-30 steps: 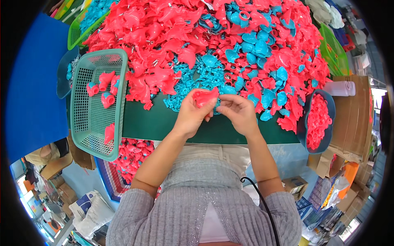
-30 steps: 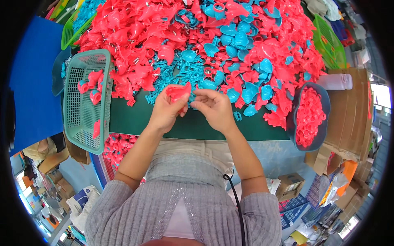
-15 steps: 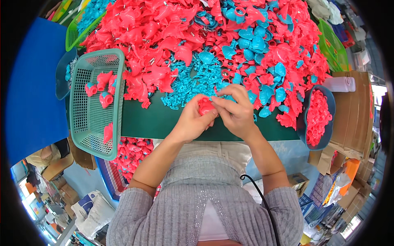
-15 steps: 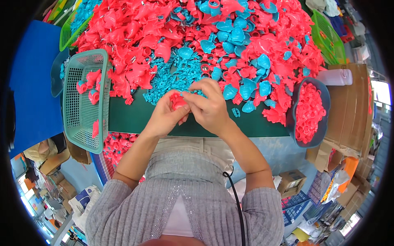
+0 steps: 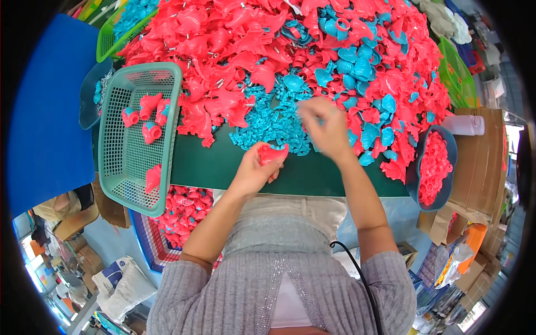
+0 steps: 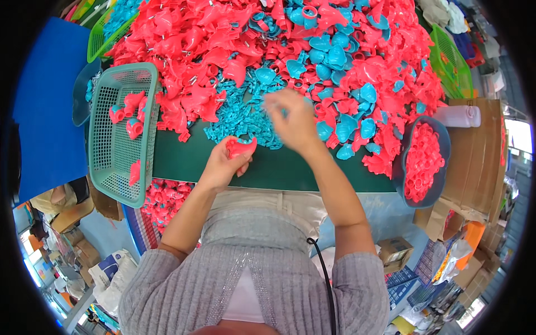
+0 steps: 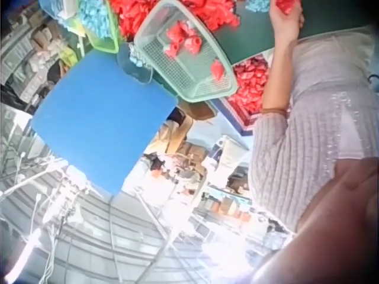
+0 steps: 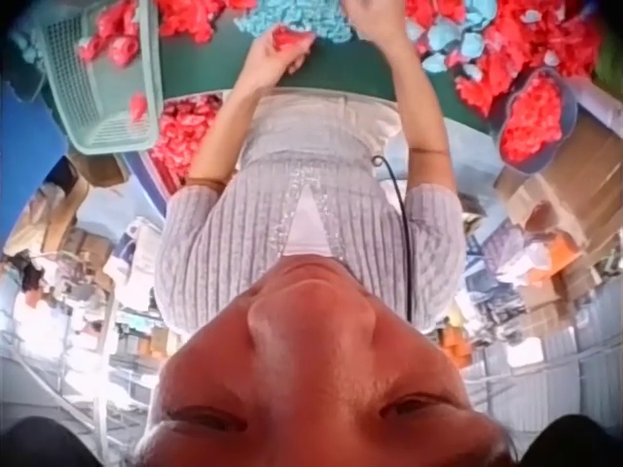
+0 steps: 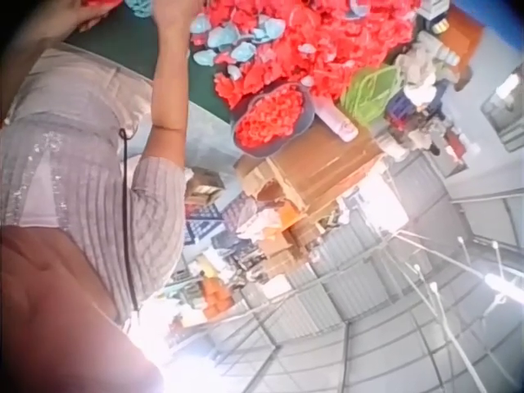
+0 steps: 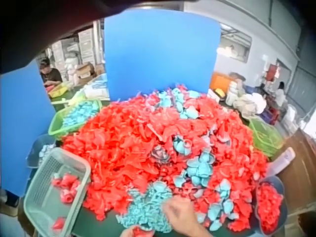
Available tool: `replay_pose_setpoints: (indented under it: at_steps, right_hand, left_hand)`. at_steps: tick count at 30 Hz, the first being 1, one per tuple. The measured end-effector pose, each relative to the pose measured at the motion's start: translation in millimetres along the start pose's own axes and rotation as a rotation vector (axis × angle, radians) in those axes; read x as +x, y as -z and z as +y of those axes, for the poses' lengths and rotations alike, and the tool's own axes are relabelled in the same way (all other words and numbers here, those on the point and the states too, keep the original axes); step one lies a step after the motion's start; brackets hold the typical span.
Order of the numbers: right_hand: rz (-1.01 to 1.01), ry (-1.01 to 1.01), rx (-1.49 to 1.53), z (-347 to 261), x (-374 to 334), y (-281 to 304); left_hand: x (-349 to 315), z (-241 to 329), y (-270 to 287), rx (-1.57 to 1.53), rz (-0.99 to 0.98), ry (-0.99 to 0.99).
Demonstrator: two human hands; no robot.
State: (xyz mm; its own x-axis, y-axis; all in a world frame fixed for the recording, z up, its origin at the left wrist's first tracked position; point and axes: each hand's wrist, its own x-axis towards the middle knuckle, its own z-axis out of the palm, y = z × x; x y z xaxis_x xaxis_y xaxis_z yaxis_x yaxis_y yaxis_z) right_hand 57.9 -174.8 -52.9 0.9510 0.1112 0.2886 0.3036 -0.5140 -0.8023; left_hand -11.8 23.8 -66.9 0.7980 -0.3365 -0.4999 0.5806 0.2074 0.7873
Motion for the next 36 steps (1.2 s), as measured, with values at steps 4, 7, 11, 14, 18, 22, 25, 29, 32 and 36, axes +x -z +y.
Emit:
replay_pose_setpoints:
  at_steps: [4,7,11,14,18,22,25,29,32,36]
  right_hand:
    - [-0.219,-0.152,-0.698,10,31,18]
    - [-0.369,-0.177,-0.69,-3,27,13]
    - [-0.403,-0.046,-0.598,1,20,-14]
    - [-0.276,0.106,-0.255,-1,17,-35]
    - [-0.075,0.139,-0.17,-2,14,-19]
    - [-0.04,0.01,-0.686,7,21,23]
    - [-0.184,0.053,-0.659,6,17,22]
    - [-0.247,0.054,-0.719,6,17,10]
    - [-0.216,0.129,-0.62,8,23,-6]
    - [-0.28,0.155,-0.651,11,27,-20]
  left_hand:
    - [-8,-5,4,-0.009,-0.246,0.124]
    - [-5,-9,2,0.095,-0.368,0.192]
    - [7,-13,-4,0.153,-0.387,0.217]
    - [16,-13,-3,0.144,-0.251,0.121]
    - [18,-6,8,0.113,-0.185,0.073]
    - [16,-10,10,0.011,-0.141,0.023]
    - [16,-14,9,0.011,-0.137,-0.049]
    - [18,-12,8,0.029,-0.131,-0.034]
    - [19,-11,8,0.02,-0.149,-0.012]
    - [19,-11,10,0.03,-0.14,0.0]
